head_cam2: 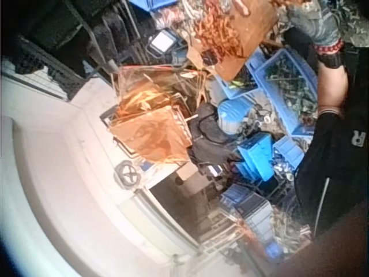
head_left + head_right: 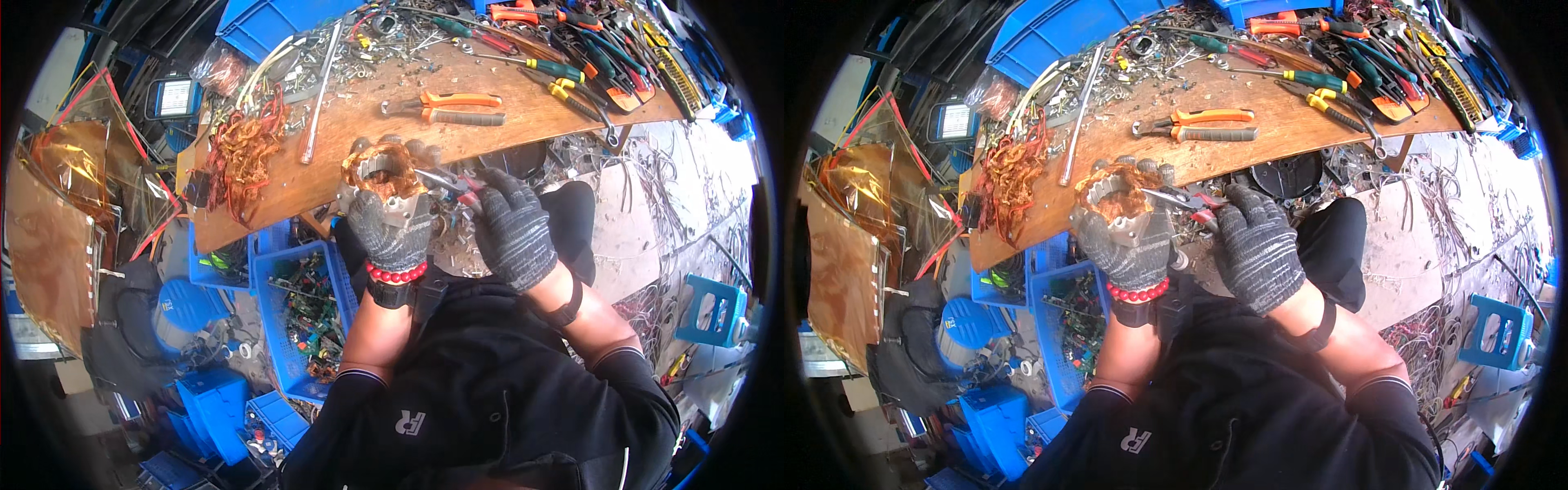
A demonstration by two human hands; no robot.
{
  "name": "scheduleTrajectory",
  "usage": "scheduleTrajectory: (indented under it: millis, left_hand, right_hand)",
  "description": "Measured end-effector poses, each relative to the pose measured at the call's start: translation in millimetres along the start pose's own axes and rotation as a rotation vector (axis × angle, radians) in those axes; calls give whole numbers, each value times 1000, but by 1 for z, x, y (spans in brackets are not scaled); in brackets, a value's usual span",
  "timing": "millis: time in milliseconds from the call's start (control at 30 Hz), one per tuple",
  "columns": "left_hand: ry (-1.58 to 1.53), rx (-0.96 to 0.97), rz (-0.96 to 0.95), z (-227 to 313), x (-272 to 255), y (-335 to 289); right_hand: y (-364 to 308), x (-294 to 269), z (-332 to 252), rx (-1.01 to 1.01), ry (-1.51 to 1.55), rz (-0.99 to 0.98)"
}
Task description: Use pliers and a screwdriver to disassemble or repair an electronic motor component.
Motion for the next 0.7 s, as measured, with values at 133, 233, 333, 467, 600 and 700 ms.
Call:
scheduleTrajectory:
  millis: [133, 233, 333, 467, 600, 700]
  left_hand:
    - [-685, -297, -93, -22, -5, -3]
    - [-934, -339, -233, -18, -1, -4]
    - [-829, -313, -215, -13, -4, 0]
    - [-479, -254, -82, -8, -11, 3]
    - [-589, -123, -120, -3, -9, 2]
    - [-648, -218, -173, -15, -12, -2]
  right_hand:
    - [-3, -2, -2, 39, 79, -61]
    - [0, -6, -6, 29, 37, -76]
    - [4, -14, -10, 11, -30, -48]
    - [6, -7, -13, 34, 122, -126]
    - [-1, 19, -11, 188, 567, -197]
    - [-24, 55, -11, 548, 1127, -306]
Point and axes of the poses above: each hand's wrist, its own y-axis towards the middle knuckle, its own x-axis out of the palm, z = x × y, the point moved 8 cm from there along y, towards the middle knuckle, and after that the axes turned 8 degrees about -x, right-handed, at the moved point
